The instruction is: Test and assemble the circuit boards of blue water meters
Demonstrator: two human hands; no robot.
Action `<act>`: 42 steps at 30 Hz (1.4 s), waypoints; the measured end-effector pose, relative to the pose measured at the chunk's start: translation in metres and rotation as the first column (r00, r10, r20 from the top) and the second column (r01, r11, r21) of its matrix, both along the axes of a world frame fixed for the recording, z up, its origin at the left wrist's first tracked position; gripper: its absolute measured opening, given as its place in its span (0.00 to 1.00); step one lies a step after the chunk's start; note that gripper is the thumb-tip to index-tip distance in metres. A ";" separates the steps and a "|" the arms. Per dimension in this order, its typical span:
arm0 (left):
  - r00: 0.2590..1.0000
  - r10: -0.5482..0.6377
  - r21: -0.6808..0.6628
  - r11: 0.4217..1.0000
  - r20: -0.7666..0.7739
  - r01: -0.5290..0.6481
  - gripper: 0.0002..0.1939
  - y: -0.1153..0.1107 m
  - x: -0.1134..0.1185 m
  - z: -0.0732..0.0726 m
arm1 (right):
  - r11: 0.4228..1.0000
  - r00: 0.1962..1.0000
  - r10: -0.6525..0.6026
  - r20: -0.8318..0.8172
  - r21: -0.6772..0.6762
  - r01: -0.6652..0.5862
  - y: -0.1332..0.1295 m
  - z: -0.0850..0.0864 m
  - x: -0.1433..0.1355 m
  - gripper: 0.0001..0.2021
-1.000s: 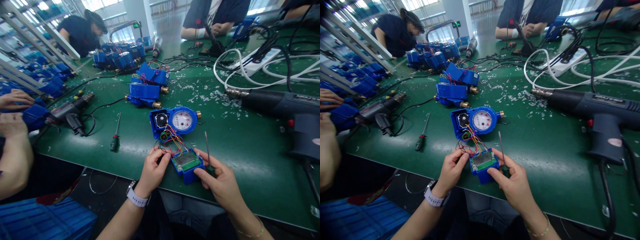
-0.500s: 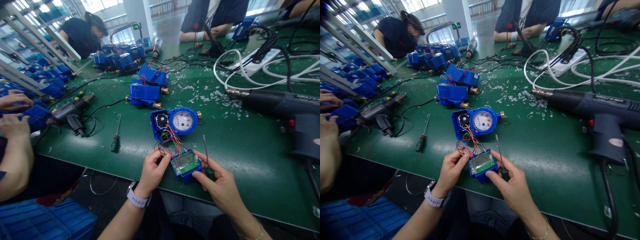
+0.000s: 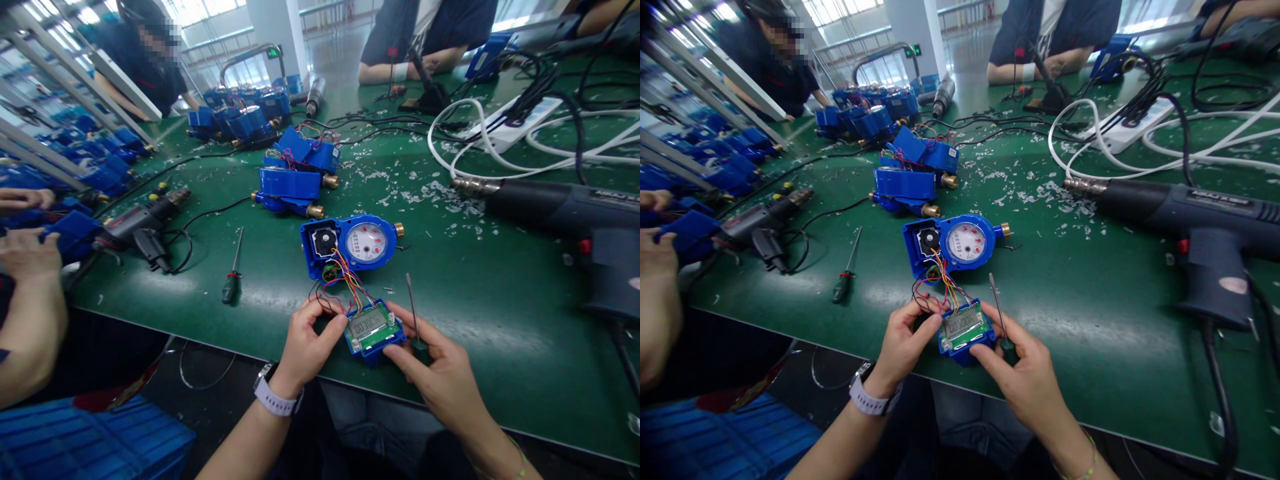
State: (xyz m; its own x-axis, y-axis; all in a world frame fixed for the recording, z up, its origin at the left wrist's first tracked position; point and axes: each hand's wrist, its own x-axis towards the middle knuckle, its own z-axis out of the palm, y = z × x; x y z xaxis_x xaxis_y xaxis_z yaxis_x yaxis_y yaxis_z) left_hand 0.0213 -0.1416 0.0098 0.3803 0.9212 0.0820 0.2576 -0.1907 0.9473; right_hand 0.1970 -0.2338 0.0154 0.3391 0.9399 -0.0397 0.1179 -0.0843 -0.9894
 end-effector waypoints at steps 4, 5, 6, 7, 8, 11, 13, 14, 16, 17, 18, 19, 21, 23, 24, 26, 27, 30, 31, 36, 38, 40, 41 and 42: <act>0.999 0.027 0.009 1.000 -0.020 -0.027 0.06 0.000 0.002 0.001 | 1.000 0.999 -0.002 0.052 0.025 0.001 0.001 0.000 -0.001 0.21; 0.999 0.031 0.013 0.999 -0.020 -0.031 0.06 0.000 0.003 0.001 | 1.000 0.998 0.002 0.062 0.024 -0.003 0.001 0.001 -0.001 0.20; 0.999 0.032 0.015 0.999 -0.020 -0.032 0.06 0.000 0.003 0.001 | 1.000 0.998 0.004 0.066 0.018 -0.005 0.001 0.001 -0.001 0.21; 0.999 0.033 0.016 0.999 -0.019 -0.033 0.06 0.000 0.004 0.001 | 1.000 0.998 0.004 0.063 0.012 -0.004 0.001 0.001 -0.001 0.21; 0.999 0.031 0.013 0.999 -0.017 -0.030 0.07 0.001 0.004 0.001 | 1.000 0.999 0.002 0.053 0.007 -0.002 0.001 0.002 -0.001 0.21; 1.000 0.003 -0.002 1.000 0.001 -0.003 0.09 0.001 0.002 -0.001 | 1.000 1.000 -0.003 0.008 -0.015 0.003 0.000 0.002 -0.001 0.22; 1.000 -0.021 -0.006 1.000 0.017 0.021 0.13 0.001 -0.001 -0.002 | 1.000 1.000 -0.007 -0.020 -0.024 0.007 0.000 0.001 0.000 0.22; 0.999 -0.032 -0.006 0.999 0.025 0.032 0.15 0.000 -0.003 -0.002 | 1.000 0.999 -0.007 -0.036 -0.030 0.006 0.000 0.001 0.000 0.22; 0.998 -0.046 0.006 0.999 0.037 0.046 0.21 -0.002 -0.007 -0.003 | 1.000 0.998 -0.017 -0.067 -0.023 0.015 0.000 -0.001 0.001 0.22; 0.998 -0.052 0.025 0.998 0.030 0.051 0.23 -0.004 -0.009 -0.003 | 1.000 0.996 -0.018 -0.084 -0.022 0.016 -0.001 -0.002 0.002 0.22; 0.998 -0.056 0.051 0.997 0.008 0.055 0.26 -0.006 -0.011 -0.003 | 1.000 0.995 -0.018 -0.098 -0.024 0.016 -0.001 -0.003 0.002 0.22; 0.998 -0.060 0.085 0.994 -0.028 0.062 0.28 -0.008 -0.013 -0.003 | 1.000 0.994 -0.017 -0.112 -0.026 0.014 -0.002 -0.004 0.001 0.22; 0.989 -0.069 0.152 0.984 -0.130 0.089 0.33 -0.012 -0.015 -0.004 | 1.000 0.991 -0.019 -0.132 -0.022 0.016 -0.004 -0.007 0.000 0.23; 0.974 -0.079 0.187 0.975 -0.212 0.119 0.39 -0.015 -0.015 -0.006 | 1.000 0.990 -0.019 -0.138 -0.010 0.018 -0.007 -0.009 -0.005 0.22; 0.969 -0.084 0.188 0.974 -0.234 0.130 0.42 -0.015 -0.015 -0.006 | 1.000 0.991 -0.012 -0.136 -0.009 0.011 -0.008 -0.010 -0.007 0.22; 0.963 -0.098 0.159 0.977 -0.251 0.141 0.45 -0.015 -0.015 -0.007 | 1.000 0.991 -0.002 -0.131 -0.021 -0.001 -0.011 -0.012 -0.013 0.22; 0.962 -0.106 0.134 0.980 -0.252 0.144 0.45 -0.015 -0.015 -0.007 | 1.000 0.992 0.000 -0.129 -0.022 -0.003 -0.012 -0.013 -0.016 0.22; 0.962 -0.126 0.066 0.987 -0.241 0.146 0.40 -0.014 -0.016 -0.004 | 1.000 0.993 0.009 -0.122 0.011 -0.008 -0.015 -0.014 -0.025 0.22; 0.965 -0.135 0.043 0.988 -0.225 0.148 0.38 -0.014 -0.016 -0.003 | 1.000 0.992 0.018 -0.121 0.020 -0.016 -0.016 -0.014 -0.028 0.22; 0.987 -0.146 -0.143 0.980 -0.061 0.136 0.35 -0.017 -0.023 -0.006 | 0.998 0.992 0.062 -0.110 0.005 -0.062 -0.020 -0.010 -0.030 0.22; 0.993 -0.122 -0.198 0.973 -0.009 0.117 0.35 -0.018 -0.024 -0.009 | 0.993 0.991 0.118 -0.066 0.018 -0.117 -0.023 -0.009 -0.025 0.23; 0.994 -0.106 -0.217 0.970 0.017 0.107 0.35 -0.018 -0.024 -0.011 | 0.986 0.986 0.166 -0.016 0.023 -0.166 -0.025 -0.009 -0.019 0.24; 0.994 -0.108 -0.219 0.969 0.026 0.111 0.35 -0.018 -0.024 -0.011 | 0.983 0.983 0.183 0.007 0.018 -0.183 -0.027 -0.009 -0.016 0.23; 0.993 -0.110 -0.218 0.969 0.035 0.115 0.34 -0.017 -0.024 -0.011 | 0.980 0.980 0.197 0.029 0.009 -0.197 -0.028 -0.008 -0.013 0.23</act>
State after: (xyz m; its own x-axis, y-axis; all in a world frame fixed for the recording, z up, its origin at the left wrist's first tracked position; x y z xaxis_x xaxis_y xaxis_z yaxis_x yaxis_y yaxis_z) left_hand -0.0023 -0.1589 -0.0011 0.4827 0.8692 -0.1073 0.2244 -0.0043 0.9745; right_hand 0.1835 -0.2620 0.0070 0.1481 0.9887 -0.0212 0.1581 -0.0448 -0.9864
